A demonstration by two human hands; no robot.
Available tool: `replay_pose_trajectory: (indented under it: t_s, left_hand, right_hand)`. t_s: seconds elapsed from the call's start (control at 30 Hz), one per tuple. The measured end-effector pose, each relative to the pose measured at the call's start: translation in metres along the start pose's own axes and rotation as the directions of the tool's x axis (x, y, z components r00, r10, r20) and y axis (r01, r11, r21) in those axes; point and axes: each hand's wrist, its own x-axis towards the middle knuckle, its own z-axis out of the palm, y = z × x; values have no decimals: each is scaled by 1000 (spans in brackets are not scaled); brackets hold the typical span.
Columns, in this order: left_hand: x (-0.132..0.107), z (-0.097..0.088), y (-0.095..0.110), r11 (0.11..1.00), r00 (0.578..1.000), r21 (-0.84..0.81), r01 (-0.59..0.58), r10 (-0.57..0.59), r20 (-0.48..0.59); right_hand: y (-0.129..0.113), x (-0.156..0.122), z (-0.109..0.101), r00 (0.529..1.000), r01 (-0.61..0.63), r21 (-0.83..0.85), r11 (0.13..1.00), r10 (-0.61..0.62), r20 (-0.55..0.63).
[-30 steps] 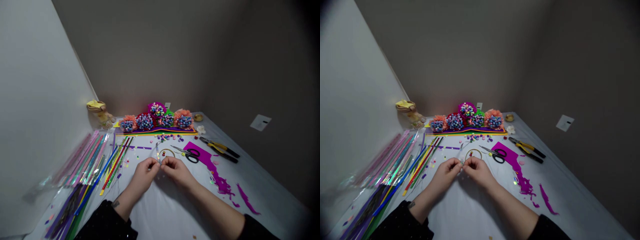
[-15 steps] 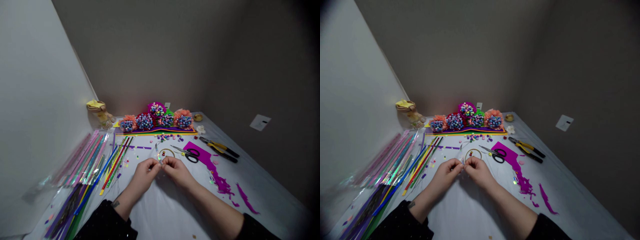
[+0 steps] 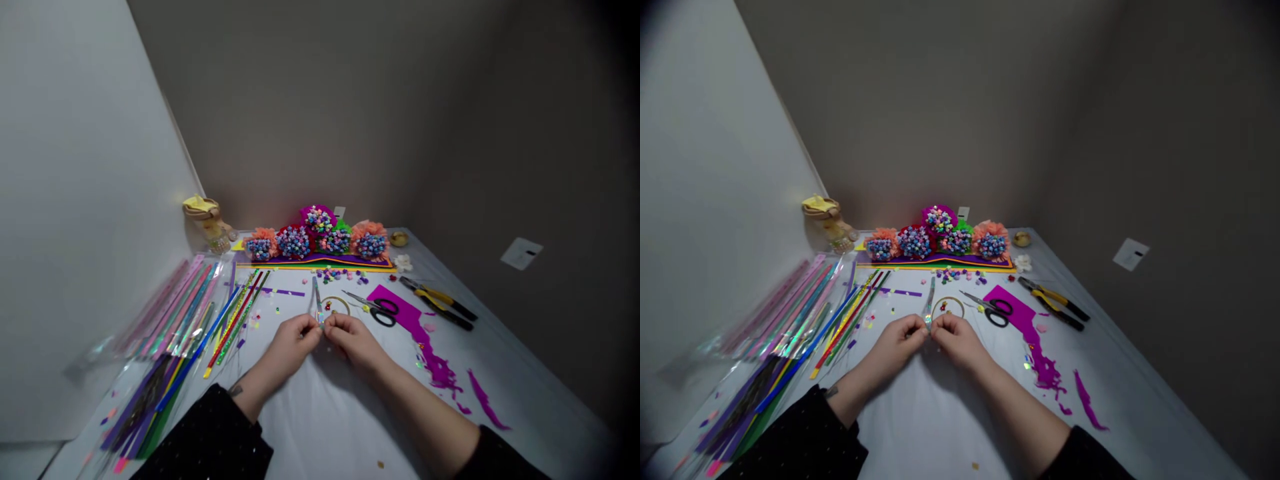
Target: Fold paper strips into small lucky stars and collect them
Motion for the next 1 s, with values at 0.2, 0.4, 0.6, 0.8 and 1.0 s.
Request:
replay_pose_trajectory:
  t_s: [0.2, 0.4, 0.6, 0.8, 1.0]
  left_hand:
    - [-2, 3, 1, 998, 998, -15, -58, 58, 17]
    - [-1, 2, -3, 998, 997, 5, -62, 63, -54]
    - [-1, -1, 0, 994, 993, 48, -98, 102, -66]
    - [-2, 0, 3, 995, 992, 42, -86, 90, -84]
    - [-1, -4, 5, 998, 991, -63, -32, 24, -132]
  right_hand:
    - [2, 1, -2, 999, 45, -33, 998, -46, -12]
    - [1, -1, 1, 998, 64, -29, 998, -65, -25]
    - [-3, -2, 2, 999, 38, 3, 999, -38, -11]
    - [0, 1, 0, 996, 76, -61, 995, -78, -35]
    - [-2, -1, -1, 996, 56, 4, 998, -55, -64]
